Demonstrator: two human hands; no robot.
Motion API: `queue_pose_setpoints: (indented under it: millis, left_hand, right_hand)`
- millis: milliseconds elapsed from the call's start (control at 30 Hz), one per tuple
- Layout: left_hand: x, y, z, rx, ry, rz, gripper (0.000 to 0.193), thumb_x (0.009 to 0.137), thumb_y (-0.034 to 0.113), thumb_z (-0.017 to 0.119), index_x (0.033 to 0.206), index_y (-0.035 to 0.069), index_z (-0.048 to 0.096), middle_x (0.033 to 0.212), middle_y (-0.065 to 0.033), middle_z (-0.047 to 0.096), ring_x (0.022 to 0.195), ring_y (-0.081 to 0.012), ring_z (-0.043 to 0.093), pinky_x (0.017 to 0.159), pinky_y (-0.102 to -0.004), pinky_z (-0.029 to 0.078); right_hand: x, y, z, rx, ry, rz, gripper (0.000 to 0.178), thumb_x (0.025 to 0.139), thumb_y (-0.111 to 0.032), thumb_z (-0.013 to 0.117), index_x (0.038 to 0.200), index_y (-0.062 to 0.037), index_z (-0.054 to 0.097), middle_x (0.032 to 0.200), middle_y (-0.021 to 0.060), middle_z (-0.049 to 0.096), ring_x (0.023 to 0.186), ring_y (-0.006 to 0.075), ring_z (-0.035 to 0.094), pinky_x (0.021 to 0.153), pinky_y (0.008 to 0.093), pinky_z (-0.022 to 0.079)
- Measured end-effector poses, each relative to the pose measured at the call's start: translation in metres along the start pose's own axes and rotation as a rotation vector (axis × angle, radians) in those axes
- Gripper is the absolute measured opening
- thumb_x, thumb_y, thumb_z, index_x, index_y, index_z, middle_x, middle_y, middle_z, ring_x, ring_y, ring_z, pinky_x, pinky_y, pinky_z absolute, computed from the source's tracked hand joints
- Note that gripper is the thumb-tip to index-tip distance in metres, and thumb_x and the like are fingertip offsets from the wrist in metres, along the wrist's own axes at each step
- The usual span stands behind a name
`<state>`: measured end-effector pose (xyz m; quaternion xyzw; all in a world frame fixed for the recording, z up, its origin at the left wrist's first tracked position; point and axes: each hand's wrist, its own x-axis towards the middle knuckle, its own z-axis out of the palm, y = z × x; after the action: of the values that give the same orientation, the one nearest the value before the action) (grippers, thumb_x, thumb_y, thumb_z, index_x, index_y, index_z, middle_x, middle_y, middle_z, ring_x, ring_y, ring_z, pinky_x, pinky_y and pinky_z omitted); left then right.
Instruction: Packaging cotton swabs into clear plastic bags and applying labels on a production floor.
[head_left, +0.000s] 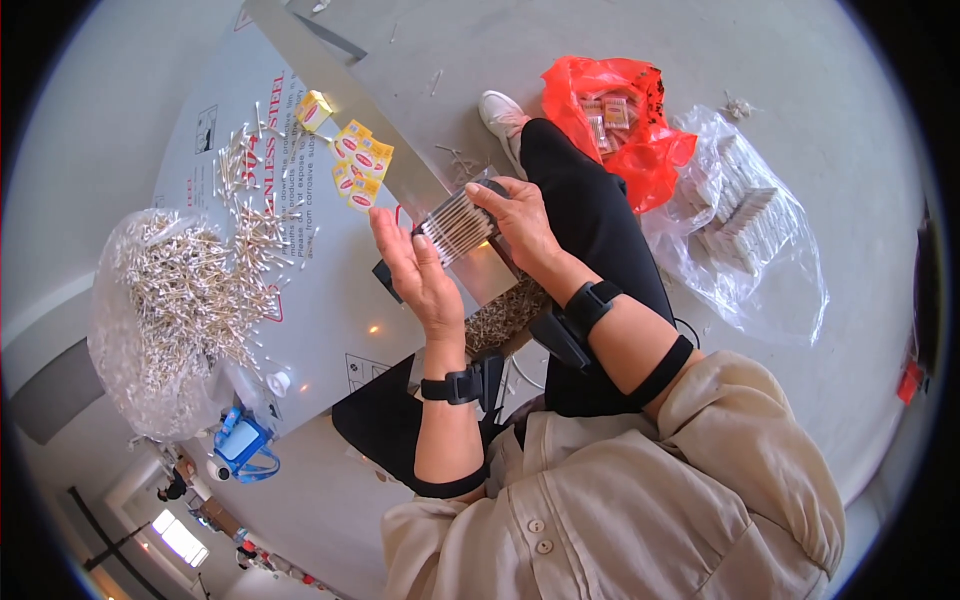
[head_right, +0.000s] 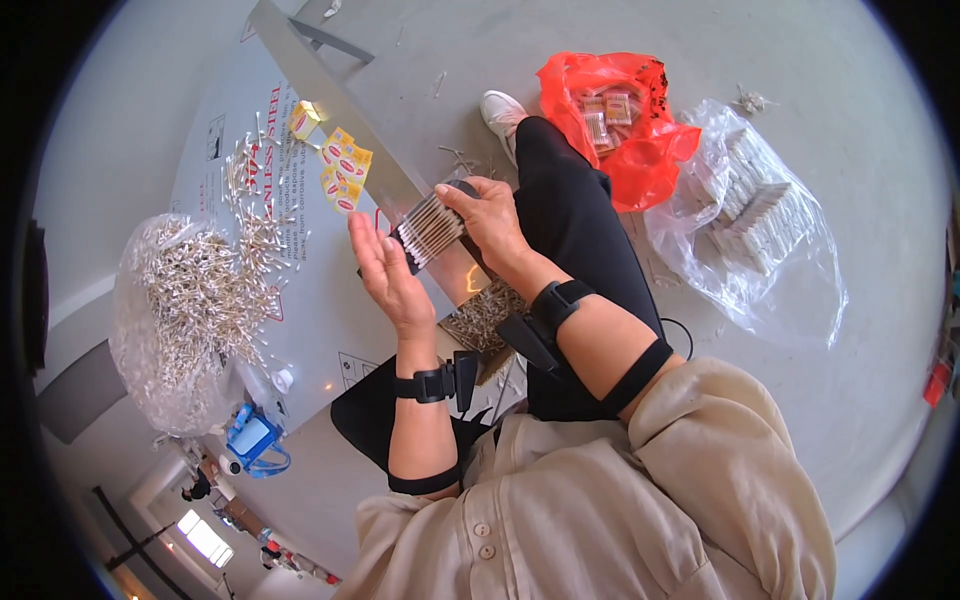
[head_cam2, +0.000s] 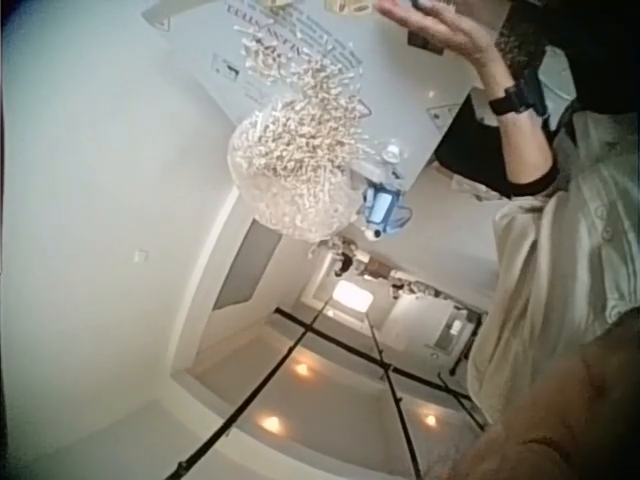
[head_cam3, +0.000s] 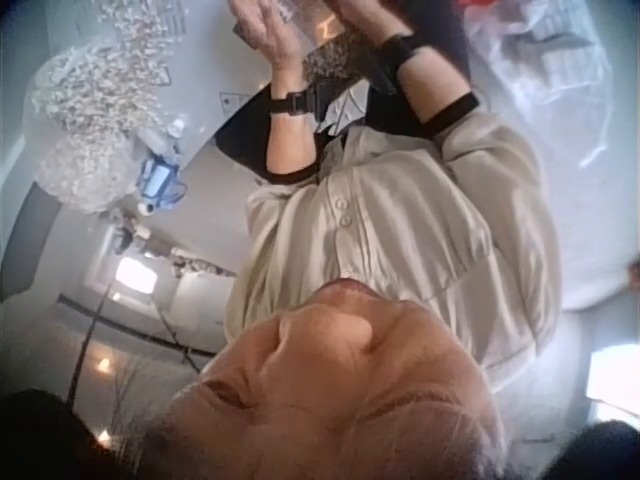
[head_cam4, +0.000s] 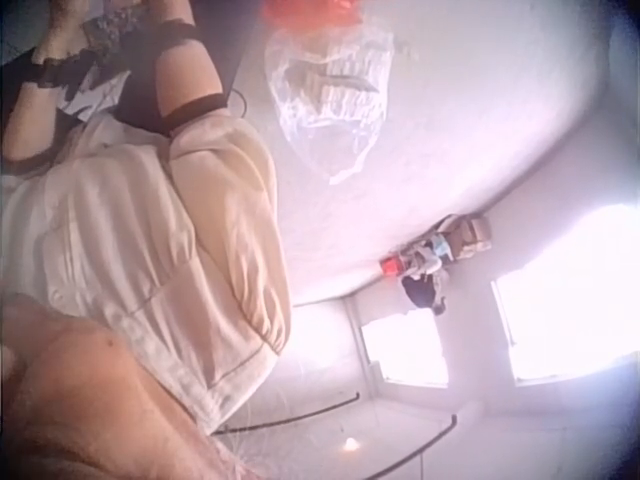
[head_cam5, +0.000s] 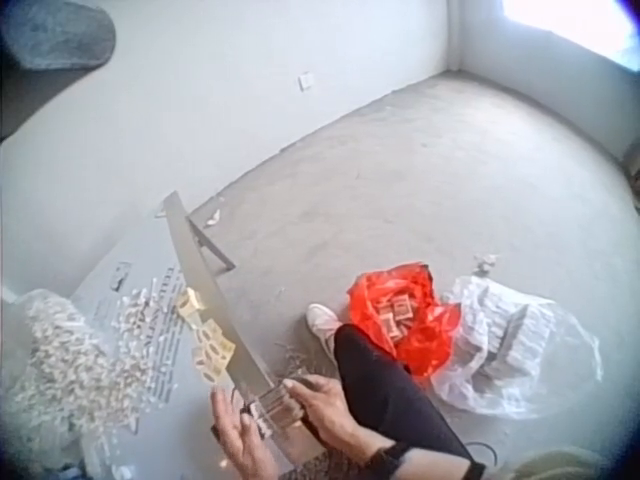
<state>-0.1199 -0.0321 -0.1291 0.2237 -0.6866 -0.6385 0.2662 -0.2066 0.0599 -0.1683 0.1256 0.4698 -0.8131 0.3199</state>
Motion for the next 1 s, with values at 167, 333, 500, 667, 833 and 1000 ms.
queue_pose_setpoints:
  millis: [167, 333, 500, 667, 833, 1000]
  left_hand:
    - [-0.011, 0.007, 0.000, 1.039, -0.279, 0.242, 0.071, 0.098, 0.046, 0.045, 0.151, 0.004, 0.025, 0.157, -0.0241, 0.019, 0.146, -0.0394, 0.018, 0.117, -0.0519, 0.015]
    - [-0.013, 0.011, 0.001, 1.336, -0.528, 0.290, 0.074, 0.096, 0.057, 0.040, 0.152, 0.010, 0.027, 0.158, -0.0168, 0.021, 0.146, -0.0365, 0.019, 0.115, -0.0573, 0.014]
    - [-0.010, 0.001, -0.010, 0.857, -0.398, 0.271, 0.072, 0.100, 0.051, 0.039, 0.153, 0.007, 0.022, 0.158, -0.0231, 0.016, 0.146, -0.0370, 0.018, 0.117, -0.0504, 0.015]
    - [-0.008, -0.002, 0.006, -0.139, 0.136, -0.020, 0.073, 0.103, 0.038, 0.039, 0.150, -0.008, 0.008, 0.159, -0.0224, 0.009, 0.149, -0.0297, 0.008, 0.120, -0.0446, 0.007]
    - [0.003, -0.006, 0.019, -0.254, 0.165, 0.001, 0.065, 0.104, 0.032, 0.038, 0.151, -0.005, 0.012, 0.159, -0.0205, 0.012, 0.148, -0.0305, 0.010, 0.121, -0.0438, 0.008]
    - [0.000, -0.009, 0.010, -0.316, 0.208, 0.005, 0.061, 0.104, 0.027, 0.040, 0.150, -0.004, 0.015, 0.158, -0.0187, 0.016, 0.147, -0.0309, 0.016, 0.120, -0.0449, 0.014]
  right_hand:
    - [-0.001, -0.001, -0.002, -0.004, 0.007, 0.002, 0.016, 0.089, -0.014, 0.069, 0.082, -0.0003, 0.069, 0.073, 0.0002, 0.065, 0.061, 0.0063, 0.056, 0.058, 0.0227, 0.046]
    - [-0.001, -0.002, -0.003, -0.105, 0.005, -0.008, 0.019, 0.090, -0.017, 0.067, 0.081, -0.0002, 0.069, 0.074, 0.0006, 0.066, 0.062, 0.0060, 0.056, 0.059, 0.0230, 0.046]
    - [0.005, 0.004, -0.004, -0.008, -0.006, 0.028, 0.023, 0.092, -0.021, 0.066, 0.082, -0.0004, 0.069, 0.073, 0.0000, 0.066, 0.062, 0.0059, 0.056, 0.058, 0.0232, 0.046]
    - [0.004, 0.004, -0.001, -0.037, -0.008, -0.004, 0.023, 0.091, -0.021, 0.069, 0.082, -0.0004, 0.070, 0.072, -0.0008, 0.065, 0.061, 0.0057, 0.055, 0.057, 0.0235, 0.045]
    - [0.004, 0.005, 0.000, -0.100, -0.015, -0.059, 0.021, 0.090, -0.020, 0.070, 0.081, -0.0003, 0.070, 0.072, -0.0018, 0.064, 0.063, 0.0054, 0.054, 0.058, 0.0237, 0.045]
    - [0.004, 0.008, -0.001, -0.153, 0.006, -0.105, 0.020, 0.090, -0.018, 0.070, 0.082, -0.0002, 0.070, 0.073, -0.0013, 0.065, 0.064, 0.0059, 0.056, 0.059, 0.0238, 0.046]
